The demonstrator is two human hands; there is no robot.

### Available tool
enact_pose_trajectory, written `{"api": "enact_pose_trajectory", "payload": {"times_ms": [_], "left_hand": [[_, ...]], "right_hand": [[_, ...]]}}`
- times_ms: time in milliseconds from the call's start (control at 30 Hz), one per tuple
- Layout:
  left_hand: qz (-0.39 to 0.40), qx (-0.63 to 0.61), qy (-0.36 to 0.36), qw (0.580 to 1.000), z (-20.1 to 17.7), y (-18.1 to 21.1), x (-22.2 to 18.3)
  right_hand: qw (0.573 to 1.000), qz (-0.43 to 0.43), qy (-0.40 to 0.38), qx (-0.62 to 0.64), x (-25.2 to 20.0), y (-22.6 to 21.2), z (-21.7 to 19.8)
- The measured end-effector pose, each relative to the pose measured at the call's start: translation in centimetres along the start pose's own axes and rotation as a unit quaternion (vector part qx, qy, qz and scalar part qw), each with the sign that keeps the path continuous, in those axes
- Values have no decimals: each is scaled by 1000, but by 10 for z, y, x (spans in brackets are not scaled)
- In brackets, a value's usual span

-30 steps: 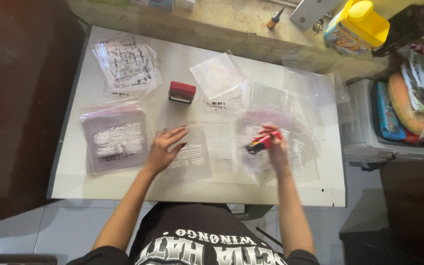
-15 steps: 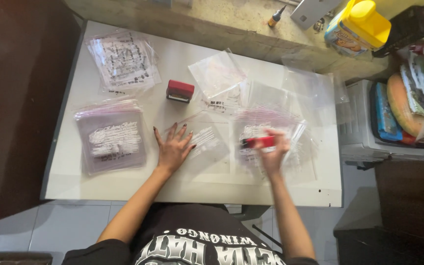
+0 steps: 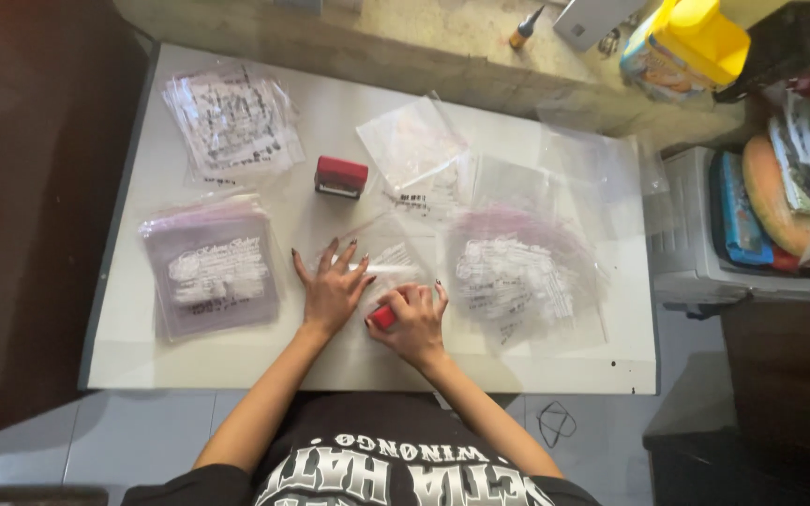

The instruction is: The person uses a stamp to mark several plastic bags on a table, handling them one at a time and organizing them into stacks.

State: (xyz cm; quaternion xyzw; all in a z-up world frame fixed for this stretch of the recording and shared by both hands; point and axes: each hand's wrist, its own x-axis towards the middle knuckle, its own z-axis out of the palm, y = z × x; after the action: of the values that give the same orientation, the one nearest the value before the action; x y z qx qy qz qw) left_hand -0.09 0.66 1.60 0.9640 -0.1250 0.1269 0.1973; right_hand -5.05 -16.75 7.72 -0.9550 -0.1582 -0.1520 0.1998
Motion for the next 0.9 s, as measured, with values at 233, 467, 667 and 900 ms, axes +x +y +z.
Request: {"api": "enact_pose_trajectory", "payload": {"times_ms": [233,467,667,900], "left_hand": [[9,-68,51,996,4,-7,-6],[64,-161,117,978,-1,-6,-3],[-132,-511,137,838,-50,18,-2],[-252,-754,137,591,-53,32,-16]], "right_hand": [[923,115,40,365,16,48,-34],[848,180,12,498,31,53,-46],[772,219,104,588,30,60,-37],[682,224,149,680,14,58,-34]]}}
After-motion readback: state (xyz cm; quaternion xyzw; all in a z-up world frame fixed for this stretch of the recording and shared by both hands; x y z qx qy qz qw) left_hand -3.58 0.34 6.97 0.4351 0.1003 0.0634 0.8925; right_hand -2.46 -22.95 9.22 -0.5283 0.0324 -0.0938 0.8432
